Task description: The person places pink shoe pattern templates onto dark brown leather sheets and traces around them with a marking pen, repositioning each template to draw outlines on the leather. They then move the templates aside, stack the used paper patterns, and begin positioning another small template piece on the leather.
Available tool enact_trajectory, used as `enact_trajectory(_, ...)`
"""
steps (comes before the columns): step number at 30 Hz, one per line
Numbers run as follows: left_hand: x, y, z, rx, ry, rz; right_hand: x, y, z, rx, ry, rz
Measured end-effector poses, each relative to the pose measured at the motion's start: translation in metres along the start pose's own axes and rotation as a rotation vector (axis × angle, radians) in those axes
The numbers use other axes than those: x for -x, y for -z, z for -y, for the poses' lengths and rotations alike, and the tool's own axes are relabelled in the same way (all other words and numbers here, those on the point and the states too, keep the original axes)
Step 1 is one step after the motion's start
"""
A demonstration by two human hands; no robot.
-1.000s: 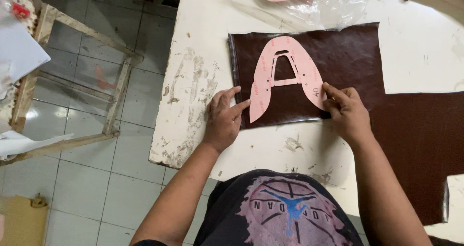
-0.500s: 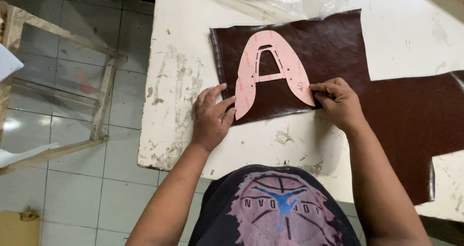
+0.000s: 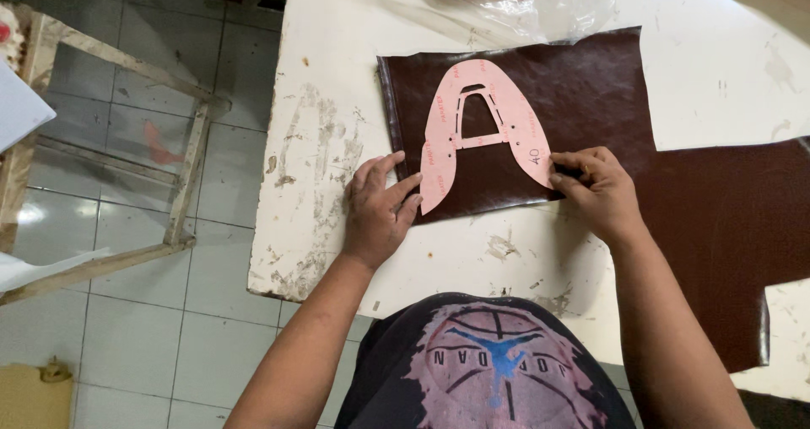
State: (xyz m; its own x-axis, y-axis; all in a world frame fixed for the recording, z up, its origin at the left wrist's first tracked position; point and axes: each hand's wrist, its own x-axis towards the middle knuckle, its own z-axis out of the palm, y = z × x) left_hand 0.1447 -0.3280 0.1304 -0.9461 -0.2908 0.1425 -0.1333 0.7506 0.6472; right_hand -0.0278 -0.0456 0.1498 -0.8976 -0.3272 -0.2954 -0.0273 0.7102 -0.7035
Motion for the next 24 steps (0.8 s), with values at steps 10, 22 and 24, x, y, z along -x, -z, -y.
enact_trajectory(10, 0.0022, -0.0047, 0.0058, -0.032, -0.009, -0.01, 0.0032, -0.0029, 0.0076, 0.045, -0.038, -0.013)
enact_trajectory(22, -0.0004, -0.0012, 0.0031, -0.021, 0.008, -0.014, 0.0036, -0.006, 0.0076, 0.041, 0.022, -0.041)
enact_trajectory(24, -0.0011, -0.0007, 0.0027, -0.021, 0.012, -0.014, 0.0031, -0.0059, 0.0077, 0.029, 0.018, -0.042)
